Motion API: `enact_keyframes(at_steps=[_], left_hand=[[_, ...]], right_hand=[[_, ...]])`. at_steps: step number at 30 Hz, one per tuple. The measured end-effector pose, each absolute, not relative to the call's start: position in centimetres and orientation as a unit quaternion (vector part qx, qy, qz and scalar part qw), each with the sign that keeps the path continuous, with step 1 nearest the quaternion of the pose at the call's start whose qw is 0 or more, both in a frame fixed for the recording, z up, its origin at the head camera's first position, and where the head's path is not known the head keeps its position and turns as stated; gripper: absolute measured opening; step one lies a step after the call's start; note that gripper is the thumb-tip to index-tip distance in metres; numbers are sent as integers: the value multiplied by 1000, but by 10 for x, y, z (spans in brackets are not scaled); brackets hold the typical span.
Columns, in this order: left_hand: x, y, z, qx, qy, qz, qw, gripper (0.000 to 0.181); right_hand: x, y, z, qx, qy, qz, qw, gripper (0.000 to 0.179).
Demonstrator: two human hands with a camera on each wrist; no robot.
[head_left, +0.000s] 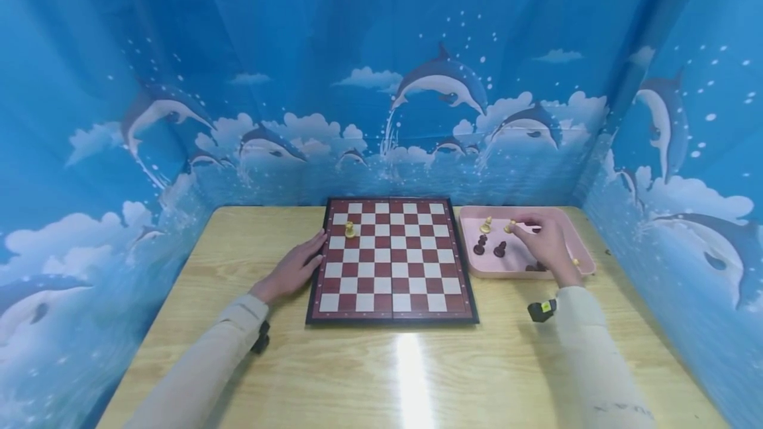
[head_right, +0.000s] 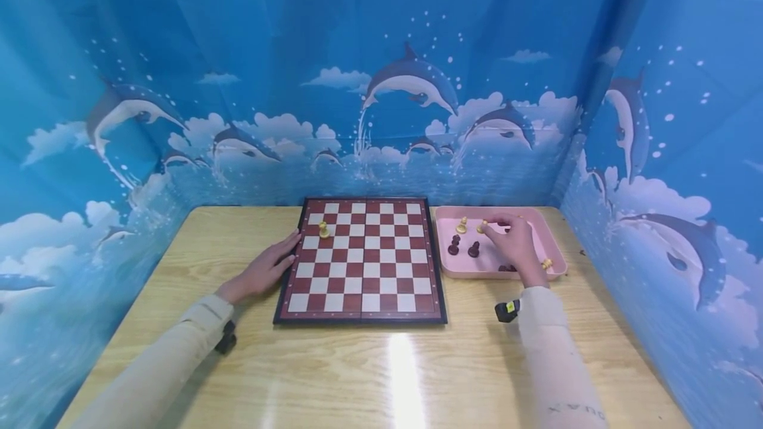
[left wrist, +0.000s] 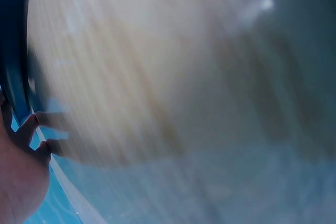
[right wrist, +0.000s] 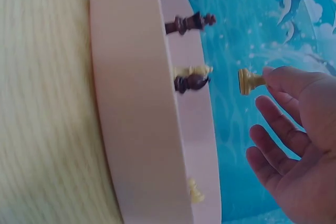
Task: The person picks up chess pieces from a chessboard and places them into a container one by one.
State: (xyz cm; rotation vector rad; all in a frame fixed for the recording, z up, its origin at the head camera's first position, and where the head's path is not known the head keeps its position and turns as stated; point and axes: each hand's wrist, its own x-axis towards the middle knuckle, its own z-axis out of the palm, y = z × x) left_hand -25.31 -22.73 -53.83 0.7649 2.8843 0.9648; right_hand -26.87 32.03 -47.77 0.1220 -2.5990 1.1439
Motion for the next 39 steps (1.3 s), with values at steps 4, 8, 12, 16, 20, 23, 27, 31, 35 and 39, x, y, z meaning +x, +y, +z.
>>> enact_keyframes(at_steps=[4,8,12,16,20,23,27,31,35,39], left_hand=[[-256,-229,-543,240,920,309,14,57],[-258,-230,-546,235,922,308,19,57],[-258,-230,-546,238,922,306,14,57],[-255,-228,-542,239,922,303,2,56],[-254,-227,-539,234,925,300,3,55],[-254,-227,-539,234,924,301,2,55],[-254,-227,-538,232,925,300,9,56],[-253,-227,-538,230,926,298,11,56],[-253,-227,-536,230,925,301,11,56],[-253,-226,-535,233,925,300,11,56]], right_hand=[[-270,329,-482,48,-908,388,148,24],[-270,336,-483,43,-913,379,140,24],[-270,342,-482,33,-922,364,125,26],[-270,347,-483,20,-932,348,104,27],[-271,349,-485,10,-934,346,94,30],[-274,352,-490,-2,-935,342,92,31],[-277,354,-494,-16,-938,334,90,29],[-278,355,-495,-17,-940,331,80,28],[-278,356,-495,-20,-942,329,64,29],[-278,355,-496,-18,-942,330,61,30]])
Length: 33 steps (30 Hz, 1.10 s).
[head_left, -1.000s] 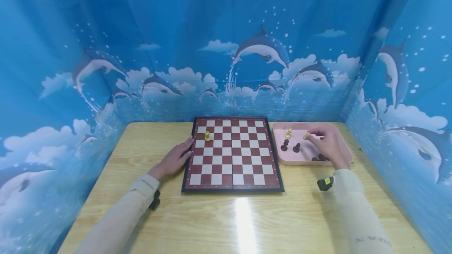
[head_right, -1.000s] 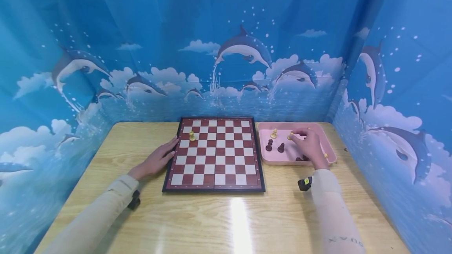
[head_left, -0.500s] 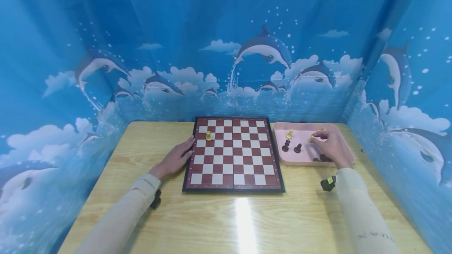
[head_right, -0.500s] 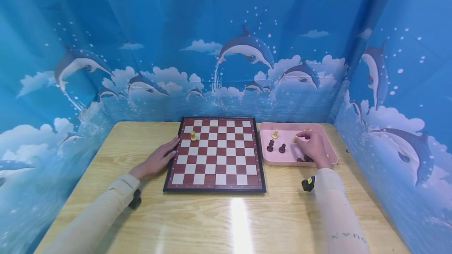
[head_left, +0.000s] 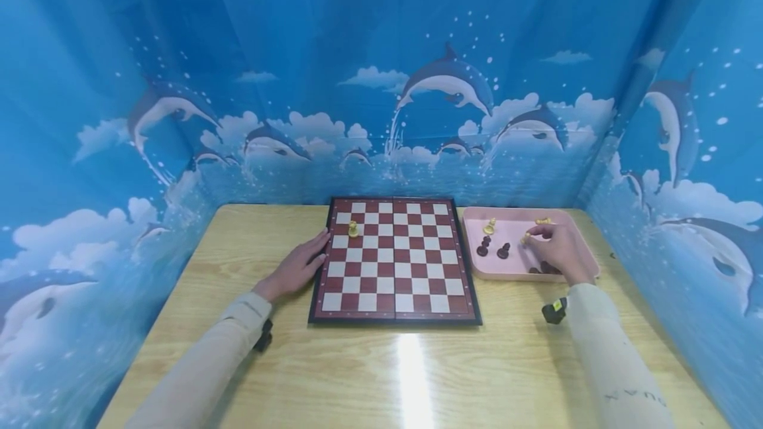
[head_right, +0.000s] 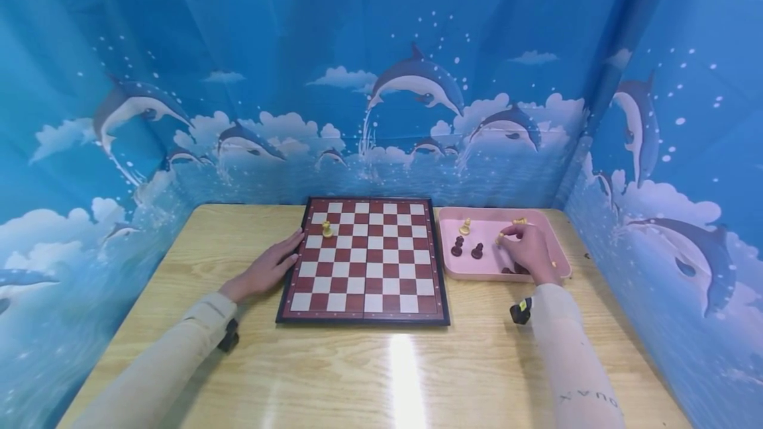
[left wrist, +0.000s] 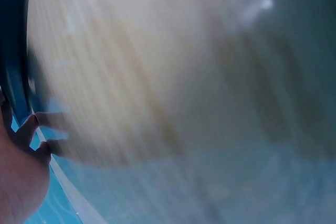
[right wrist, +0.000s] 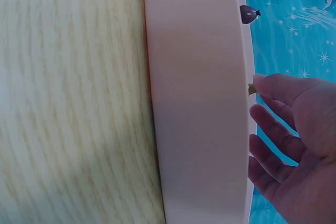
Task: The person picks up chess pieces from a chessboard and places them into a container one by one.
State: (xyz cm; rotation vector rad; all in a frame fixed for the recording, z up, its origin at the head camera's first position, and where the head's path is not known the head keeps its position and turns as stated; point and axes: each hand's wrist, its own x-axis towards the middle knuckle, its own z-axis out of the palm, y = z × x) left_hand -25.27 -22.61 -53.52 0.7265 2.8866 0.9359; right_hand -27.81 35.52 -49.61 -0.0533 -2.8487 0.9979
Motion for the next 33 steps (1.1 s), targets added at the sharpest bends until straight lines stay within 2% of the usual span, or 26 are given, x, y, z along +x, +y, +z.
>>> enact_keyframes(at_steps=[6,14,16,25,33], left_hand=[[-252,-228,-535,234,925,300,9,55],[-256,-232,-543,239,924,298,9,57],[-257,-233,-544,235,924,299,16,57],[-254,-228,-536,237,924,300,8,56],[-254,-226,-536,235,926,294,10,55]], right_hand=[[-278,350,-492,0,-940,334,74,28],[-277,319,-472,86,-924,345,141,21],[-281,305,-468,90,-922,353,132,22],[-295,240,-450,108,-913,394,20,32],[-308,187,-459,154,-897,413,-35,34]])
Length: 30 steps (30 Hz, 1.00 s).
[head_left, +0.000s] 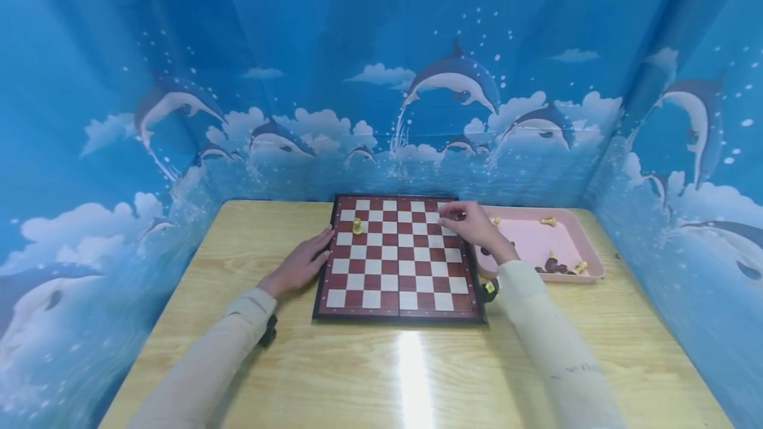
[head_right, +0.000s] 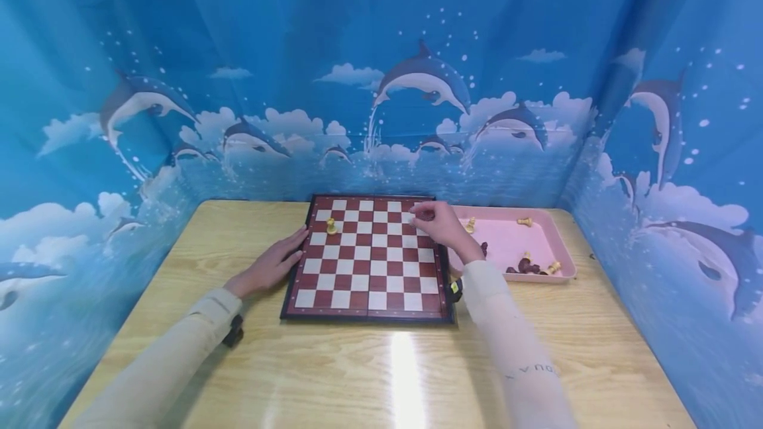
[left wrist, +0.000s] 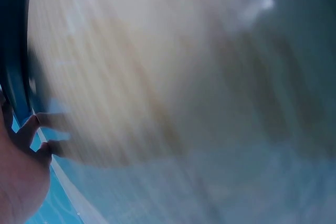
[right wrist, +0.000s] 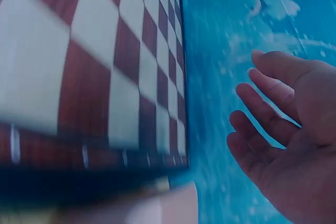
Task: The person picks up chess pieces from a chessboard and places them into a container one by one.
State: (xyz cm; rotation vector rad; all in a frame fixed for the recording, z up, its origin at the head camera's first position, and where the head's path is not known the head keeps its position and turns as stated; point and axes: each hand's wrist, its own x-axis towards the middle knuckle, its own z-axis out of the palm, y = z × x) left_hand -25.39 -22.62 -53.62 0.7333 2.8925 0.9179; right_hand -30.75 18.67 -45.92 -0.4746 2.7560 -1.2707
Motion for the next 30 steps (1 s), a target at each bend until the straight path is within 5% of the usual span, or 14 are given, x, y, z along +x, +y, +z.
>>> enact_keyframes(at_steps=[10,30], left_hand=[[-254,-228,-537,234,930,284,5,56],[-256,-227,-538,235,936,263,-2,55]], right_hand=[[-317,121,-472,-192,869,-442,111,35],[-329,39,-491,-234,847,-454,145,36]])
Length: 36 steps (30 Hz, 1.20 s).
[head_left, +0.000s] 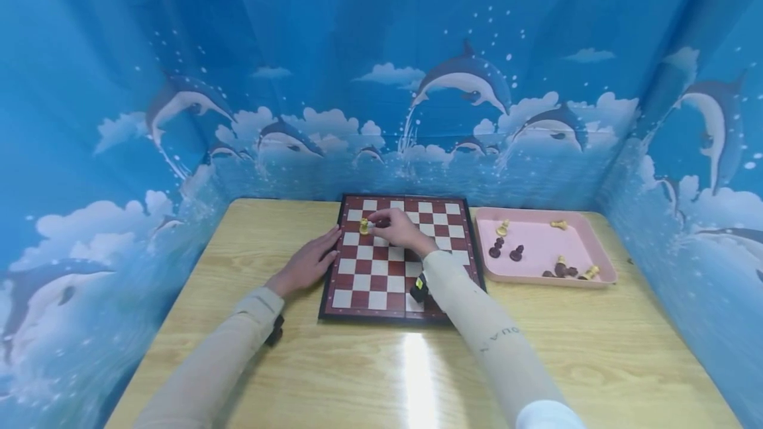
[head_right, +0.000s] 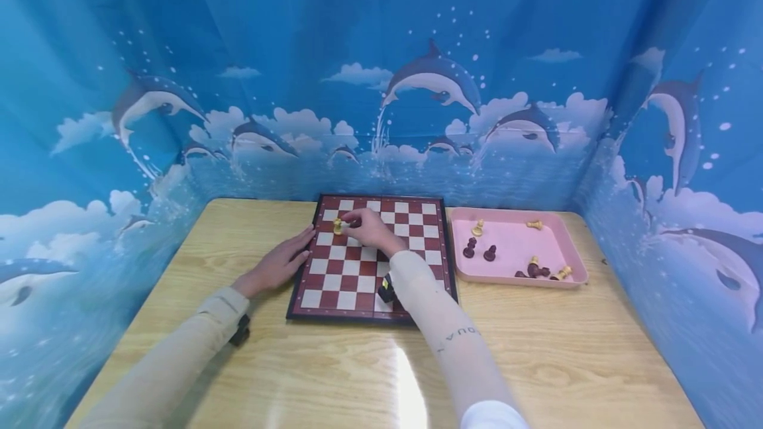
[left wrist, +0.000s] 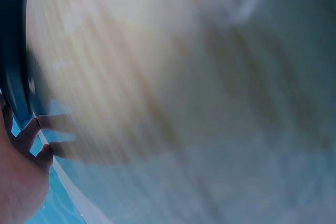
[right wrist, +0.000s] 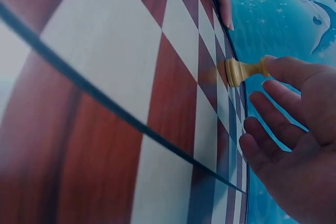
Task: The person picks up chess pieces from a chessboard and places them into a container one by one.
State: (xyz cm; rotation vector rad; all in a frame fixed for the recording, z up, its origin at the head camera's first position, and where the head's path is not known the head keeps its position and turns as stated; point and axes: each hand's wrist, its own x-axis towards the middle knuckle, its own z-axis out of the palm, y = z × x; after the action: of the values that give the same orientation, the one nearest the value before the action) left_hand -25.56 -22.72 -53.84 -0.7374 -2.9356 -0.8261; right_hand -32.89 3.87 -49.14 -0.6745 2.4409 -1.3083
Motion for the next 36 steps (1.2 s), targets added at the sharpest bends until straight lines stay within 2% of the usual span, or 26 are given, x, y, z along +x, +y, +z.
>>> enact_keyframes(at_steps=[6,17,36], left_hand=[[-254,-226,-536,-237,-933,-271,8,55],[-254,-225,-539,-228,-936,-269,-15,56],[-253,-225,-536,-238,-932,-272,8,55]], right_hand=[[-329,35,-493,-238,848,-453,139,39],[-328,27,-497,-239,849,-456,120,40],[-327,21,-498,-211,868,-438,98,26]])
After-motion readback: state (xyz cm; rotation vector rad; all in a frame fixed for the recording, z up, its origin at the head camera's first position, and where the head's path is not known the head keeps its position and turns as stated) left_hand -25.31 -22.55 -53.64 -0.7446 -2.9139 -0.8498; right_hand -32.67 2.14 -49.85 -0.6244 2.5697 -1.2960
